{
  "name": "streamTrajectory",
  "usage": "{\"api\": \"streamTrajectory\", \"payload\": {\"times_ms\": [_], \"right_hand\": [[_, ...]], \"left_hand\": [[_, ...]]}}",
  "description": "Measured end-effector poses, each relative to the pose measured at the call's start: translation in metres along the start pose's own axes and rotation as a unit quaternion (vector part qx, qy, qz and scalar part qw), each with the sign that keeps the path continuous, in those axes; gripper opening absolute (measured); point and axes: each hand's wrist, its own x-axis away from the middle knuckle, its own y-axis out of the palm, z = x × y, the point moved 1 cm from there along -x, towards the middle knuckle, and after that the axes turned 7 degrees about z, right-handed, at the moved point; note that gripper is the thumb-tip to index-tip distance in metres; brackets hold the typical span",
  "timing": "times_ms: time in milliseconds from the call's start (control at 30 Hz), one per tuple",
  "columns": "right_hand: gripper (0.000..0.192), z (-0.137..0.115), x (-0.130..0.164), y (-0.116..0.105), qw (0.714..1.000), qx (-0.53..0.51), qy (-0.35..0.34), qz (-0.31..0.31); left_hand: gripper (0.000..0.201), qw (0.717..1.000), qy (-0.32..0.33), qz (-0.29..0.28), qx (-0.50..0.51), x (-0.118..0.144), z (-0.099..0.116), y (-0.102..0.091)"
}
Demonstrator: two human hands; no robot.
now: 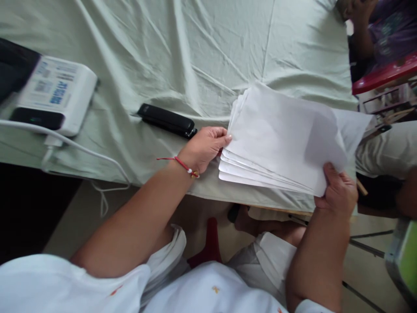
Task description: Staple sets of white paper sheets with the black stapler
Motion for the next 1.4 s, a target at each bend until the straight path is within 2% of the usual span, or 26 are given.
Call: {"api": "streamTrajectory", "payload": {"times_ms": [267, 600, 800, 967, 1033, 1133, 1233, 1400], "right_hand": [[0.053, 0.004, -0.001, -0.003, 1.0, -0.02, -0.007, 0.011], [0.058, 0.004, -0.002, -0.002, 1.0, -0.024, -0.009, -0.001], [0.052, 0.002, 0.003, 0.001, 0.999, -0.04, -0.034, -0.012], [0.039, 0.001, 0.002, 0.0, 0.996, -0.043, -0.072, -0.016], [0.037, 0.0, 0.004, 0.001, 0.995, -0.049, -0.071, -0.051], [0.041, -0.004, 0.009, 0.005, 0.99, -0.072, -0.059, -0.104], [0.04, -0.007, 0.014, 0.01, 0.989, -0.098, -0.069, -0.091], [0.034, -0.012, 0.014, 0.009, 0.984, -0.134, -0.097, -0.074]], "left_hand": [[0.022, 1.0, -0.018, -0.02, 0.011, -0.001, 0.002, -0.004], [0.038, 0.998, -0.04, -0.024, 0.033, -0.001, 0.005, -0.004], [0.015, 0.996, -0.023, -0.045, 0.07, 0.0, 0.002, 0.001], [0.034, 0.993, 0.047, -0.077, 0.076, -0.002, 0.003, 0.0], [0.037, 0.991, 0.074, -0.092, 0.069, -0.003, 0.006, -0.001], [0.035, 0.99, 0.098, -0.084, 0.054, -0.004, 0.011, -0.003], [0.032, 0.981, 0.156, -0.087, 0.071, -0.006, 0.017, -0.004], [0.029, 0.953, 0.25, -0.139, 0.099, -0.007, 0.022, -0.009]]}}
